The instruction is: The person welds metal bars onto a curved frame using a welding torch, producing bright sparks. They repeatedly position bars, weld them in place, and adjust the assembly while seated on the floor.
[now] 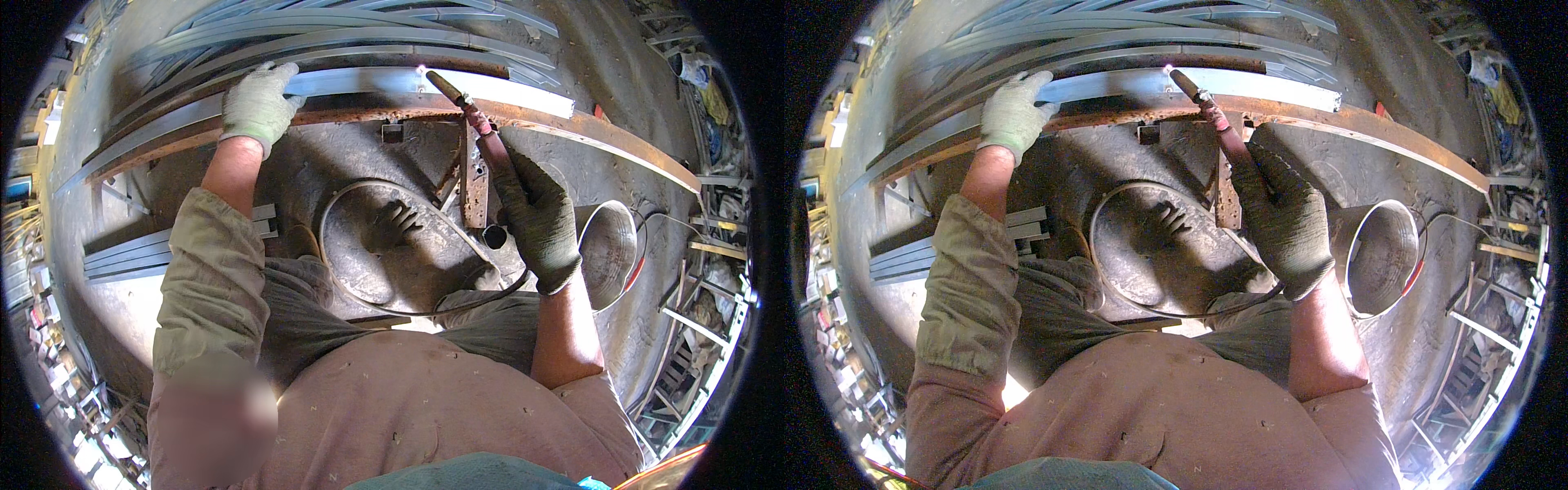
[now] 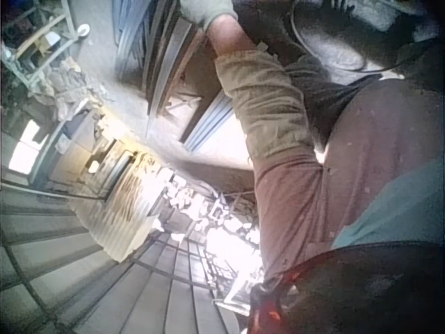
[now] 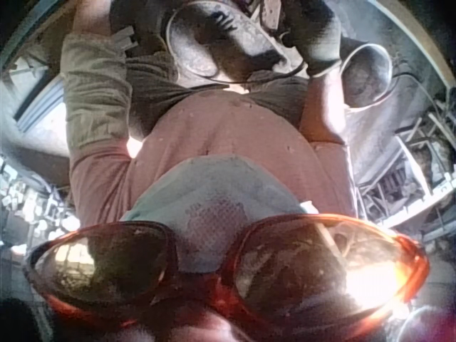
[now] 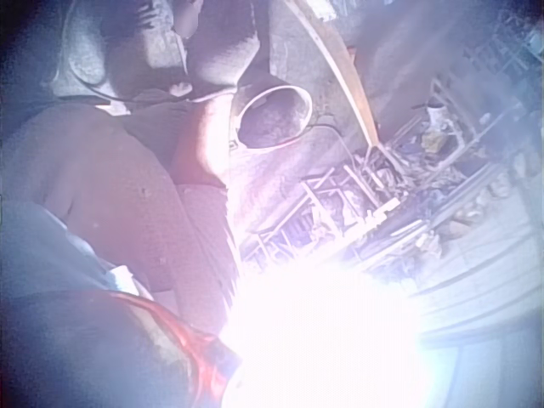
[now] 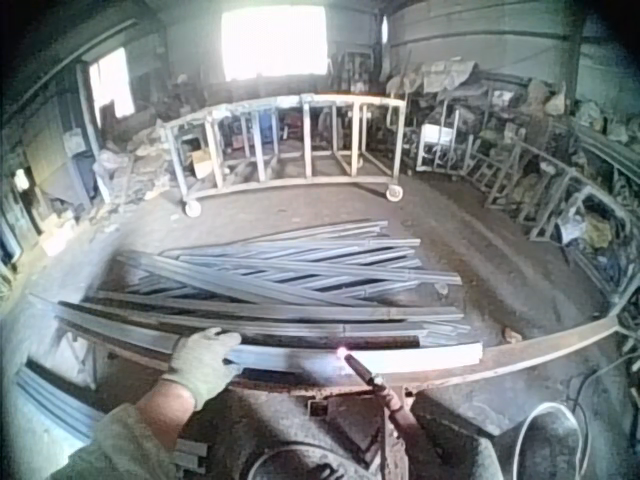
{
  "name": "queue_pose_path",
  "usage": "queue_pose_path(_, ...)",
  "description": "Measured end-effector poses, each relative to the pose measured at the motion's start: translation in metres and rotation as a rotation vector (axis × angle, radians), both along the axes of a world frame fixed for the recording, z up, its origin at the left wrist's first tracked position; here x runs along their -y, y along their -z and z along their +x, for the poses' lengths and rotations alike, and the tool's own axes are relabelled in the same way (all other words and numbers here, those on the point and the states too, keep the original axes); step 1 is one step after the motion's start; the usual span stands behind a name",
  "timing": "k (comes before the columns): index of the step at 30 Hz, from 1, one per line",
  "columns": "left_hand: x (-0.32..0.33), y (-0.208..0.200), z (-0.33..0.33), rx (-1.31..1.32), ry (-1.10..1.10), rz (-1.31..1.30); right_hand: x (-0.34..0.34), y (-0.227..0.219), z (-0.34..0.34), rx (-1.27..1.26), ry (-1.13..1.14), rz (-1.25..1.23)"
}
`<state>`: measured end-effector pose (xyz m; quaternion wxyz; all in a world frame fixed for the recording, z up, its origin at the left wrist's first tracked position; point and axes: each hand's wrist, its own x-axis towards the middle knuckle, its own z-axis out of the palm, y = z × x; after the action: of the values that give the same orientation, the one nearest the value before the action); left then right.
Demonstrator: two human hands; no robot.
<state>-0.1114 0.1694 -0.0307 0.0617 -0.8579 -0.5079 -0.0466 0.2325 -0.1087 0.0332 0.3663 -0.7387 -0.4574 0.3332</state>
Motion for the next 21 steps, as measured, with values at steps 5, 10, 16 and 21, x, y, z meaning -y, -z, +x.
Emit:
queue_pose_path(5, -0.005, 0.006, -0.005, 0.026, 0.024, -0.011, -0.001, 0.0, 0.0, 0.018, 0.007, 0.025)
queue_pose_path(10, 0.018, -0.04, 0.025, 0.015, -0.056, -0.139, -0.002, 0.0, 0.001, -0.026, -0.002, 0.034)
queue_pose_path(16, 0.15, -0.083, 0.09, 0.392, 0.241, -0.318, -0.006, -0.001, -0.001, -0.03, 0.012, 0.02)
queue_pose_path(21, 0.195, -0.059, 0.131, 0.552, 0.416, -0.578, -0.007, 0.002, -0.003, -0.014, 0.018, -0.027)
